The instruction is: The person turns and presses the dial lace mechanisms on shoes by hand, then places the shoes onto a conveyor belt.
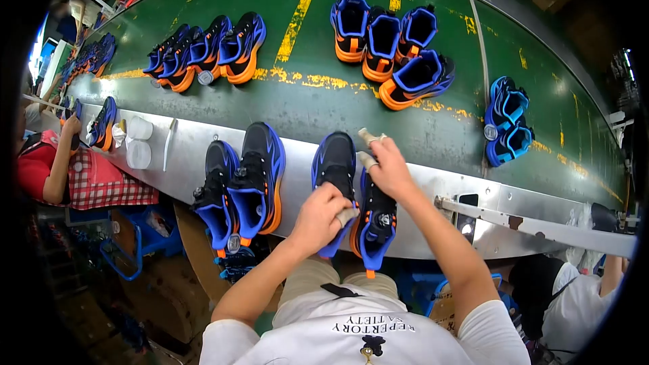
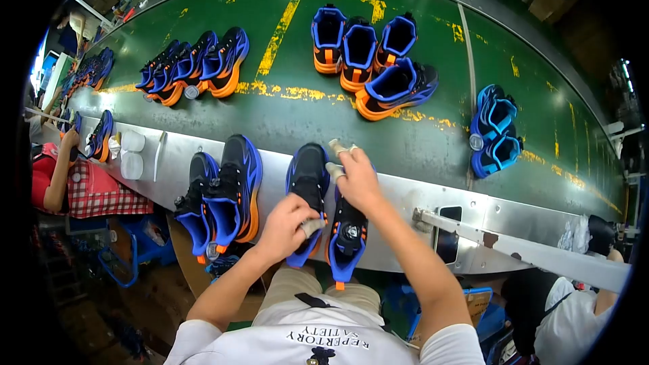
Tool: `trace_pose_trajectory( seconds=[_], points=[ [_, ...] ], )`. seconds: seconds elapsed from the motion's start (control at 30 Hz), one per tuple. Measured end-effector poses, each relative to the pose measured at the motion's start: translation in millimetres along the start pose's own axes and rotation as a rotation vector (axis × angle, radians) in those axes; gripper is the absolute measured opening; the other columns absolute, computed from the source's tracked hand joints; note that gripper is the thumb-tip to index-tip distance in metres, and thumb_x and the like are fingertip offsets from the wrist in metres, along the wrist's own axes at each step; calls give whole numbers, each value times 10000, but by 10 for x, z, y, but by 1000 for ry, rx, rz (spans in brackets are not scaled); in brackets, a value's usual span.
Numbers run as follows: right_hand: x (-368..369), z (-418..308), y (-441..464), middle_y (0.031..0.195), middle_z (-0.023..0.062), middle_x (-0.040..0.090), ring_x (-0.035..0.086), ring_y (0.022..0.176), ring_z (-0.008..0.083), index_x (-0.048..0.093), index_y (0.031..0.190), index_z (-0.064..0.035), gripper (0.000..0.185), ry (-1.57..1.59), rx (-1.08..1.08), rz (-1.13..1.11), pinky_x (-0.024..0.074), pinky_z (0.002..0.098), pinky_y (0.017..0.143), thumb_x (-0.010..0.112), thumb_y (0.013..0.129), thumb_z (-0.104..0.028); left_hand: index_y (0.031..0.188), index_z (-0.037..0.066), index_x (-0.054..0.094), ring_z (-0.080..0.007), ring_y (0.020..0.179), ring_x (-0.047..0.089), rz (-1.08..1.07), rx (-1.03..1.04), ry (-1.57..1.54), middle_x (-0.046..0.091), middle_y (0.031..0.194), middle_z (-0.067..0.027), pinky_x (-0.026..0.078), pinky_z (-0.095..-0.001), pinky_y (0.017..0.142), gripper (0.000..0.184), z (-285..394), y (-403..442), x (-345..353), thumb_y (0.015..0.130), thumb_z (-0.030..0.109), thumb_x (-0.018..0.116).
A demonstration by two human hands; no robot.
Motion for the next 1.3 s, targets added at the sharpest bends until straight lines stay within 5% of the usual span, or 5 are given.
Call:
trace_pose_trajectory(
  seconds=[0.3,0.87,1.0,1.17,1.3],
  points=[
    [681,20,307,1184,239,468,458,1108,421,439,1373,-143,510,-19,84,-137,381,449,977,583,900,-266,1052,40,634,-311,932,541,-117,61,-86,566,993,-121,454,-367,805,326,19,39,19,732,-20,628],
    [562,80,261,1174,220,491,470,1132,395,447,1374,-150,499,-25,32,-126,388,410,980,582,899,-220,1154,46,532,-304,938,510,-312,-28,-233,504,1065,-122,433,-392,824,471,-133,96,226,749,168,740],
    [553,119,245,1148,211,494,477,1115,386,453,1366,-143,485,-41,47,-112,393,403,968,577,902,-217,1139,62,572,-237,891,516,-10,42,-61,590,959,-55,435,-342,803,416,7,83,60,768,166,728],
    [525,151,239,1209,243,473,476,1121,431,434,1380,-186,511,-3,50,-150,409,453,959,576,895,-263,1156,53,525,-284,934,516,-289,-31,-264,527,1079,-114,436,-371,830,472,-123,77,265,743,136,736],
    [528,143,234,1202,237,475,483,1114,423,439,1374,-187,504,-8,53,-146,414,451,953,577,895,-262,1134,44,561,-287,948,514,23,27,13,576,935,-67,427,-375,850,422,104,94,57,743,101,709]
  ],
)
Point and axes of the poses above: each hand's wrist, its own y-axis towards the middle knuckle, its own x-axis out of the palm, z = x × y, the point moved 10 cm from there along y, towards the middle knuckle
